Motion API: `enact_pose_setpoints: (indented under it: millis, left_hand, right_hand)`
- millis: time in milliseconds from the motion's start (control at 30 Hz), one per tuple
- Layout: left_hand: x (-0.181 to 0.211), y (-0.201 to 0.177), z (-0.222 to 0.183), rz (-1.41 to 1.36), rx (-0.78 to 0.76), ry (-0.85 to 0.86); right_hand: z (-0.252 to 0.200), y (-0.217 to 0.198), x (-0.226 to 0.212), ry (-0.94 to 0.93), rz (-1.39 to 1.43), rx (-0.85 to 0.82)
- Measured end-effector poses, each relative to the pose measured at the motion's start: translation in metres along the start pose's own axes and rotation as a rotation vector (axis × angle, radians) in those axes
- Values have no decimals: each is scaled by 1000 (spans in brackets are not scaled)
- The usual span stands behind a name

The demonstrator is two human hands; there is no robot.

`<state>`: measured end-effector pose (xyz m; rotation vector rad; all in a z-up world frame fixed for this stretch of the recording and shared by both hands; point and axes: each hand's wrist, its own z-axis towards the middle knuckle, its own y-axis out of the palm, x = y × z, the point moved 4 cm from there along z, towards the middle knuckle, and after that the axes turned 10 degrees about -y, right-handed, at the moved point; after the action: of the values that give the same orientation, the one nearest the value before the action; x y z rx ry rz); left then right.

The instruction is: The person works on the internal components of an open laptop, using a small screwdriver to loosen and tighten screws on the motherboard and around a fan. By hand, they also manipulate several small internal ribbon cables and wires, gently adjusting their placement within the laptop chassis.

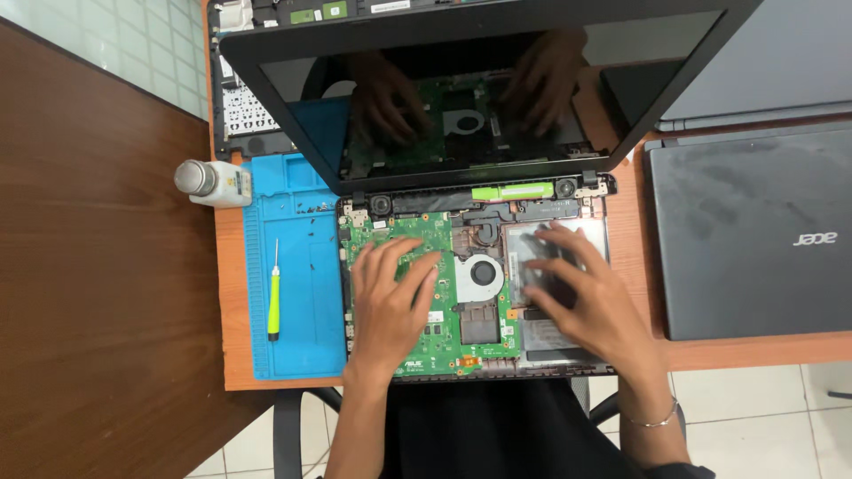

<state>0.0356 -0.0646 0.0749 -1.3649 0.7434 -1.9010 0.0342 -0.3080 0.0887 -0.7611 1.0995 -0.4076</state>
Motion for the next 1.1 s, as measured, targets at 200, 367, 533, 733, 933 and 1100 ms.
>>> enact_pose_setpoints:
  millis: [200,367,533,733,933,1100]
  left_hand:
    - [6,8,10,18,-54,49]
    - [9,7,3,18,-57,76]
    - [14,10,-6,-5,-69,129]
    - [12,10,-8,-24,-79,95]
    - [10,12,-9,-55,-64,59]
    - [9,11,-11,-56,-64,58]
  right_hand:
    - [1,8,-9,-47,55,-63]
    - [0,8,-8,-47,74,-62]
    - [-2,12,-7,-42,81,-66]
    - [-2,13,-6,-59,65,-54]
    - [-3,15,-2,-27,64,-76]
    - [-3,16,-2,-28,63,-57]
